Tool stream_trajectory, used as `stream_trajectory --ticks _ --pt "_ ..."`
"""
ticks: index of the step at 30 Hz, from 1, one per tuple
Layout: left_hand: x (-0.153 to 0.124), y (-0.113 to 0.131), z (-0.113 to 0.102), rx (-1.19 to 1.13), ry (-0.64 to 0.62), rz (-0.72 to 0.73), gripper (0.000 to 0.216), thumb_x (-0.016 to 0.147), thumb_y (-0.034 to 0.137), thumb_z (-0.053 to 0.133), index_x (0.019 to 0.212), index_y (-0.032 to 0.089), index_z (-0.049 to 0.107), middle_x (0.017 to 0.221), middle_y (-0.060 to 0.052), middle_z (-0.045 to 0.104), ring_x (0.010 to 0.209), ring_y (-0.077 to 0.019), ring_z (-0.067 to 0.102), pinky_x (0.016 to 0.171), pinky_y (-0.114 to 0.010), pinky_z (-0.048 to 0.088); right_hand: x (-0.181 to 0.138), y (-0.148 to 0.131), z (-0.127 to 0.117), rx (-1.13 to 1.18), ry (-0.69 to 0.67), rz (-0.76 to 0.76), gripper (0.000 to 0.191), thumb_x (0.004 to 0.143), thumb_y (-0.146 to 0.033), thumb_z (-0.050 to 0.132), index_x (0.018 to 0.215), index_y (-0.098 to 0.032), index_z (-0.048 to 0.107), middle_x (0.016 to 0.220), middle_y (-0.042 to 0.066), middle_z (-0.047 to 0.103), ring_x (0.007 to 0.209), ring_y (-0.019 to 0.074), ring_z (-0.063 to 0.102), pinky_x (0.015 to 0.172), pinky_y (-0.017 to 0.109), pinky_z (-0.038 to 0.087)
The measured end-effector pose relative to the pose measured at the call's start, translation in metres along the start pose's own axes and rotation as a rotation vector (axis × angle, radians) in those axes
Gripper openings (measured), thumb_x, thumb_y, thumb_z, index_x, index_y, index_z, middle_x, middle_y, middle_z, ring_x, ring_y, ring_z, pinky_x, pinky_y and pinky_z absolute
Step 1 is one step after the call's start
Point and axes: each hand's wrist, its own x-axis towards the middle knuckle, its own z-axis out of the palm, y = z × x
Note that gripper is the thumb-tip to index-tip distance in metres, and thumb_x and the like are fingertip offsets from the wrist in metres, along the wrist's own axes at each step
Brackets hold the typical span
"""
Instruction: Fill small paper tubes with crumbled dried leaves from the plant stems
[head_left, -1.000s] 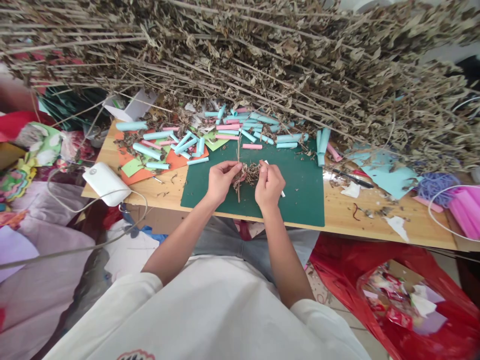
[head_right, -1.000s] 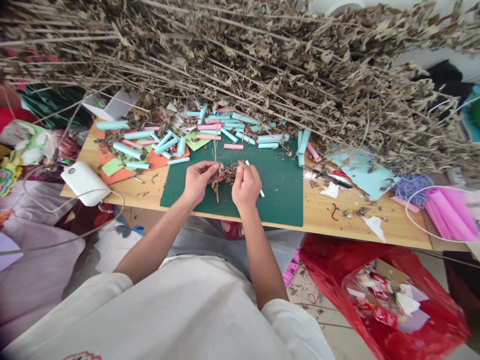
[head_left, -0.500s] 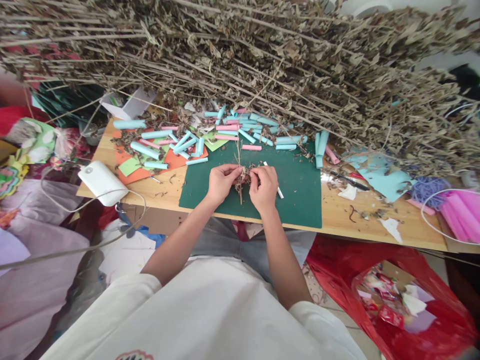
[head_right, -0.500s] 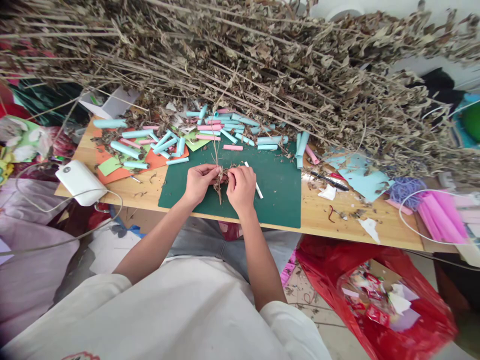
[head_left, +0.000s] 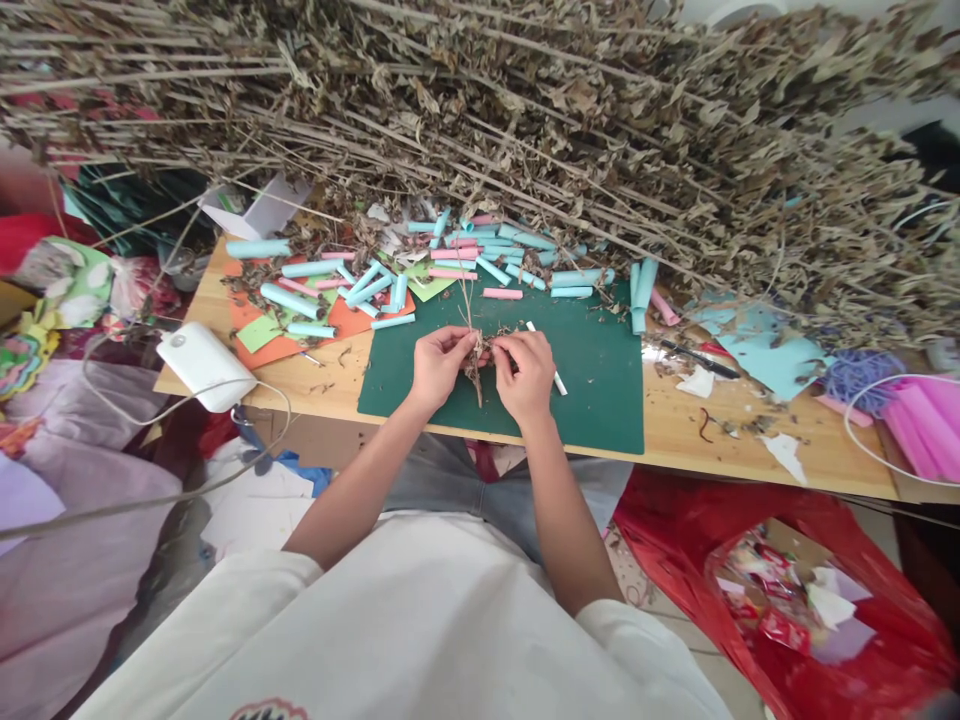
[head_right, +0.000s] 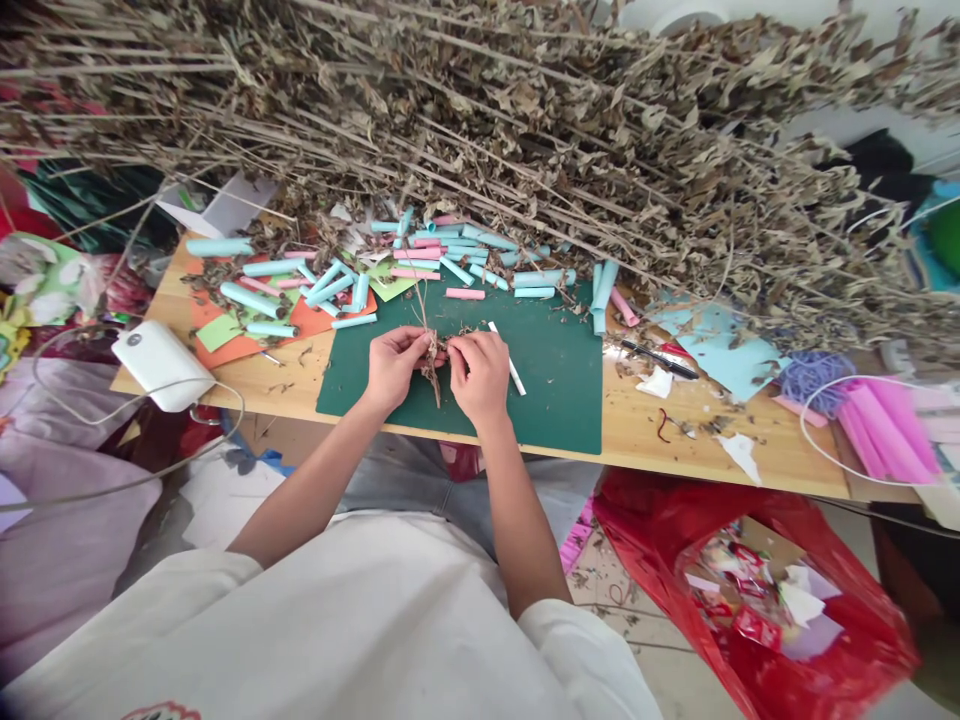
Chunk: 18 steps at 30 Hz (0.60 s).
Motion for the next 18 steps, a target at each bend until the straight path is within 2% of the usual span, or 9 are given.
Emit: stream_trajectory --ticks 6,11,14,18 --pt "-0.0009 -0.0024 -0.0007 0.017 0.021 0.007 0.036 0.069 0.044 0.08 0.083 0.014 0.068 0.069 -0.003 0.069 0.059 -0.0154 0.069 0.063 -0.03 0.06 0.001 -0.0009 -0.0034 -0.026 0.14 0.117 0.019 0.093 -0.024 0.048 0.089 -0.021 0.067 0.087 0.008 0.065 0.088 0.0227 0.057 0.082 0.039 0.045" --pt "-0.0011 -0.0004 -0.0004 0.037 0.019 -0.004 0.038 0.068 0.045 0.08 0.085 0.013 0.07 0.072 -0.004 0.071 0.06 -0.0142 0.068 0.063 -0.028 0.059 0.0019 -0.0054 -0.0069 -0.048 0.041 0.031 0.024 0.089 -0.027 0.056 0.11 -0.025 0.068 0.102 0.008 0.066 0.1 0.0243 0.059 0.088 0.042 0.045" --pt "-0.0005 -0.001 -0.0011 0.063 0.024 -0.001 0.039 0.067 0.047 0.081 0.085 0.013 0.072 0.072 -0.004 0.072 0.059 -0.0127 0.067 0.061 -0.025 0.058 0.0017 -0.0057 -0.0061 -0.04 0.014 -0.021 0.022 0.088 -0.029 0.06 0.107 -0.026 0.07 0.103 0.007 0.066 0.1 0.0231 0.059 0.089 0.041 0.045" --pt "0.0004 -0.0037 -0.0018 0.119 0.01 0.006 0.038 0.068 0.046 0.081 0.084 0.013 0.073 0.072 -0.004 0.072 0.059 -0.0117 0.066 0.059 -0.023 0.057 0.0002 0.0 -0.0009 -0.049 -0.001 -0.069 0.015 0.091 -0.027 0.059 0.099 -0.027 0.072 0.095 0.004 0.068 0.094 0.0204 0.06 0.085 0.038 0.045"
